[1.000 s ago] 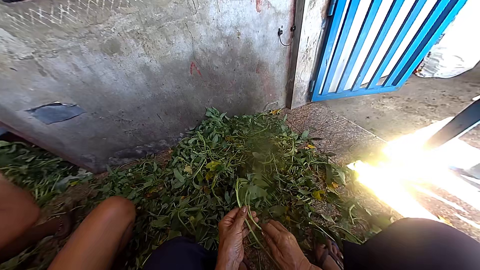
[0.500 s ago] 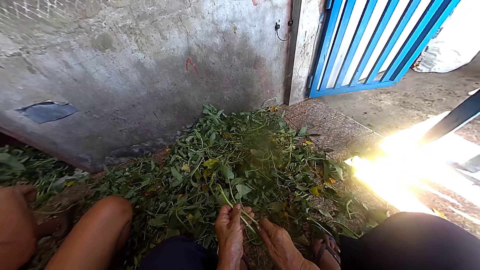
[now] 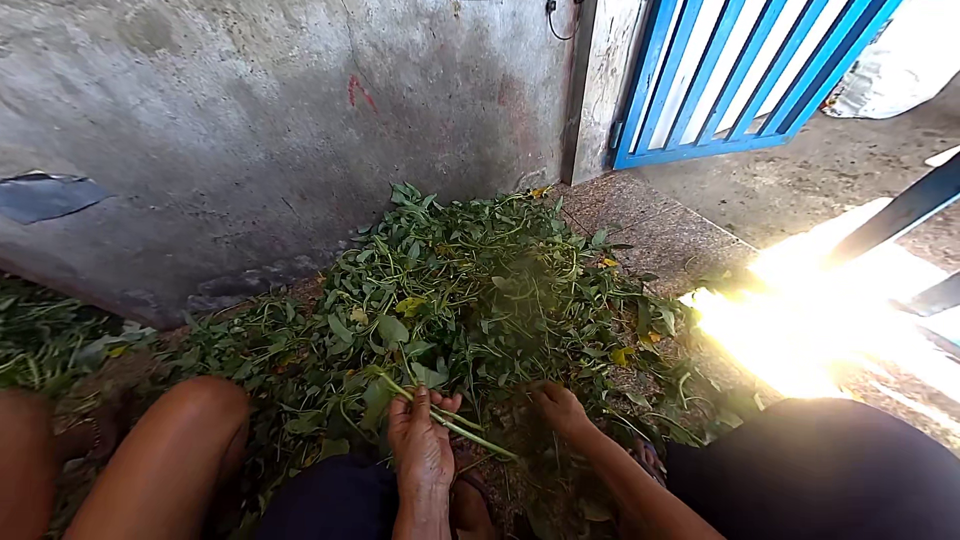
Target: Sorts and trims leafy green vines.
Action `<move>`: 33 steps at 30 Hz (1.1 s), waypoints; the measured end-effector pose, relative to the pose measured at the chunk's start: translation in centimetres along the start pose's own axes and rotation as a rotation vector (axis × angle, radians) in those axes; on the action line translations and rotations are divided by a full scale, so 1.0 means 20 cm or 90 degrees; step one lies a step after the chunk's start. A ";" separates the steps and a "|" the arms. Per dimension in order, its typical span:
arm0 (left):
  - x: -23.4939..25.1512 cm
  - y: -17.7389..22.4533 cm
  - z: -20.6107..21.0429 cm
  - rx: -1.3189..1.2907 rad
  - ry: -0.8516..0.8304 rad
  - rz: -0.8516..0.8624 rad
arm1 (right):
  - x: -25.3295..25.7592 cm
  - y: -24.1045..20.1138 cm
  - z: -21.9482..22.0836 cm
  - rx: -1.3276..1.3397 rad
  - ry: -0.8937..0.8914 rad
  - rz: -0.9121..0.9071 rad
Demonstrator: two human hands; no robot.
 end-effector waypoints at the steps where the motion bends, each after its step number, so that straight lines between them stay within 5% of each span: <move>1: 0.01 0.01 -0.01 0.006 0.024 0.010 | 0.03 0.04 0.02 -0.071 -0.032 0.031; 8: -0.02 0.16 -0.07 0.038 0.051 0.100 | 0.01 0.10 0.44 -0.439 -0.293 -0.114; 14: -0.04 0.27 -0.19 0.023 0.044 0.219 | -0.02 0.17 0.65 -0.504 -0.402 -0.116; 17: -0.02 0.29 -0.22 -0.020 0.063 0.217 | 0.01 0.16 0.65 -0.476 -0.425 -0.071; 24: -0.03 0.25 -0.17 -0.035 0.055 0.151 | 0.23 0.15 0.72 -0.183 -0.262 0.076; 33: 0.00 0.21 -0.17 -0.035 0.075 0.142 | 0.23 0.14 0.84 0.045 -0.332 0.151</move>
Point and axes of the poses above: each hand's wrist, its own x-axis towards the middle knuckle, its own z-axis out of the palm, y = z × x, the point moved 1 cm from there along x, towards the middle knuckle, and after that the axes turned 6 degrees about y, right-handed, at the moved point
